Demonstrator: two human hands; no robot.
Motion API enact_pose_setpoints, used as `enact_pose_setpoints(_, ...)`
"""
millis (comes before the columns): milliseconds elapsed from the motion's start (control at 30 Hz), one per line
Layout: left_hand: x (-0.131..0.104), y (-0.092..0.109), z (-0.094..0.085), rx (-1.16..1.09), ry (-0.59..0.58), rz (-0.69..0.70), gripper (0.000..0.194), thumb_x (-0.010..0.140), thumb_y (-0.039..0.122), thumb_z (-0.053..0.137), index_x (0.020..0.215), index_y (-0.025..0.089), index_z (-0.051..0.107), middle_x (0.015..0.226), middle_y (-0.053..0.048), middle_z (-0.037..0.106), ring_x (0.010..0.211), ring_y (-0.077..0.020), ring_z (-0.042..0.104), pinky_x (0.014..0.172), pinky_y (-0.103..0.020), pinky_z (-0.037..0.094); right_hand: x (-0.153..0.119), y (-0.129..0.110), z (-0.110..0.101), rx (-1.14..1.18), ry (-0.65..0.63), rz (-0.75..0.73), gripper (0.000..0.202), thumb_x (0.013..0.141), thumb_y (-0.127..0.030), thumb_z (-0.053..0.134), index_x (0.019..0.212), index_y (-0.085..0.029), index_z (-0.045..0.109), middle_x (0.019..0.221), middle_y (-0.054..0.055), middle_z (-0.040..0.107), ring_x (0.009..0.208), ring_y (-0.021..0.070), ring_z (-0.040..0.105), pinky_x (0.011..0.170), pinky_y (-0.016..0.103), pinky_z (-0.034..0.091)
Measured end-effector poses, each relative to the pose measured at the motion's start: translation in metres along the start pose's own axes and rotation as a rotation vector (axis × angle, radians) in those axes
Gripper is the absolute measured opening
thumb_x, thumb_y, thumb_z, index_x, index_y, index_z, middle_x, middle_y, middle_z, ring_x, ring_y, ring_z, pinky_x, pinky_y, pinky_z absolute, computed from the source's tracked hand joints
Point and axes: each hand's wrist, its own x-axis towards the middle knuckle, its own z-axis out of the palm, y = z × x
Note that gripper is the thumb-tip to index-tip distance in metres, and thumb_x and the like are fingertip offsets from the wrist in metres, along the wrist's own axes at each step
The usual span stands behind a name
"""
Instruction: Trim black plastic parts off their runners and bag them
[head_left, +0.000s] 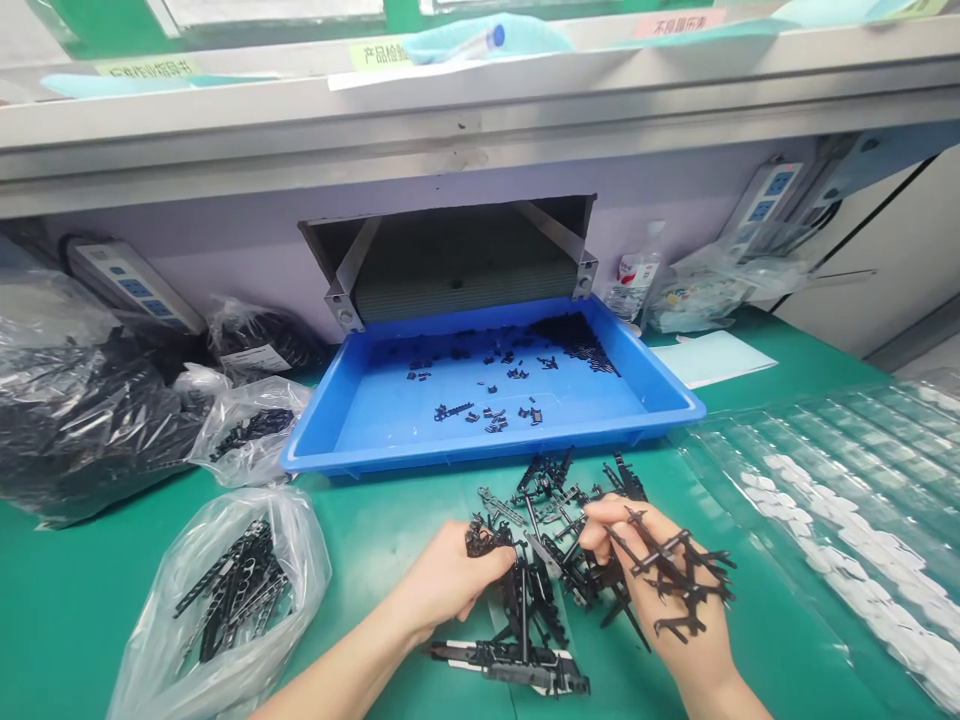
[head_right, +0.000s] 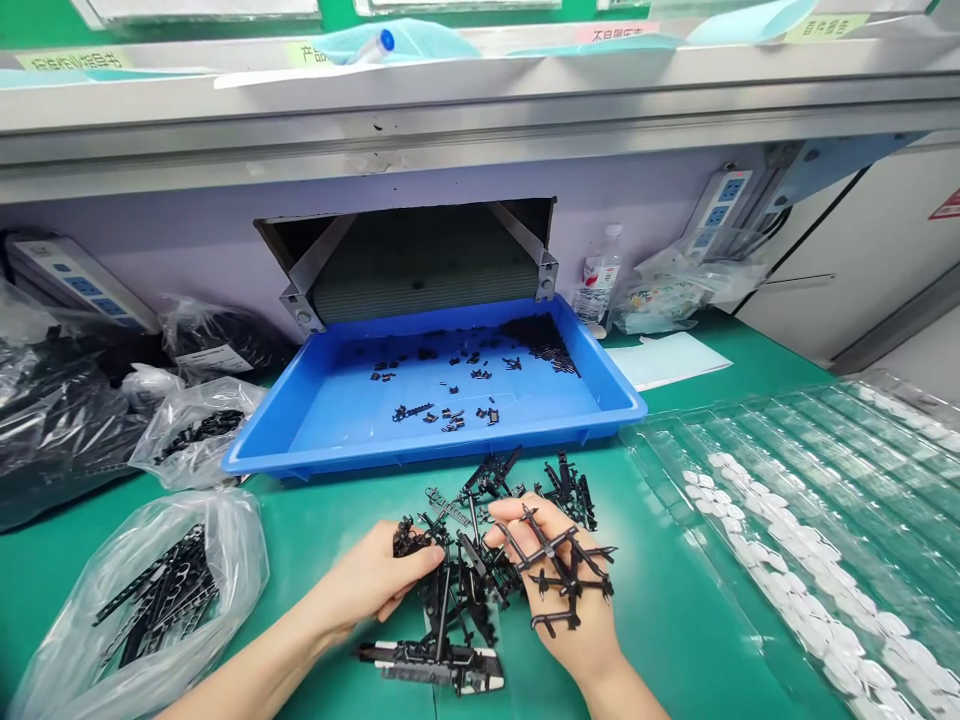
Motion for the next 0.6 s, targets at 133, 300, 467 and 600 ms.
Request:
enact_pose_setpoints(133,-0.014,0.026,-0.008,0.05,0.115,0.041,0.027,0.073,0.03,0.05,0.051,0.021,0.037,0.035,0.01,0.029,0.032,-0.0072,0.028,0.037,-0.02,0.022,0.004,0.0,-0.005,-0.118,-0.007,-0.092,0.019,0.086,-0.033,0.052,0.081,-0.023,0.067,0.077,0.004,0.063,0.066,0.0176,0.061,0.061,0.029,0.054)
enact_pose_setpoints(300,-0.028,0.05,-0.028,-0.002,0.17,0.234,0.024,0.074,0.031,0.051,0.055,0.019,0.042,0.038,0.009,0.034,0.034,-0.0062,0.03,0.041,-0.02,0.027,0.01,-0.002,-0.011,-0.35,-0.055,-0.191,0.02,0.087,-0.03,0.047,0.088,-0.027,0.067,0.089,0.004,0.061,0.076,0.0186,0.06,0.076,0.032,0.052)
enact_pose_setpoints(467,-0.02,0.04,-0.022,-0.421,0.02,0.241,0.031,0.07,0.038,0.057,0.051,0.017,0.043,0.04,0.006,0.04,0.028,-0.0024,0.028,0.035,-0.019,0.014,0.002,-0.003,-0.003,-0.137,-0.099,0.045,0.025,0.084,-0.038,0.052,0.105,-0.029,0.063,0.088,0.004,0.064,0.071,0.0167,0.06,0.068,0.028,0.053)
enact_pose_setpoints(600,-0.016,0.029,-0.011,-0.609,-0.091,0.193,0.031,0.069,0.042,0.06,0.058,0.015,0.049,0.029,0.009,0.034,0.025,-0.0009,0.02,0.036,-0.019,0.01,-0.003,-0.004,0.0,0.035,-0.255,0.159,0.025,0.077,-0.046,0.06,0.088,-0.026,0.07,0.083,0.007,0.067,0.07,0.0208,0.063,0.068,0.033,0.054)
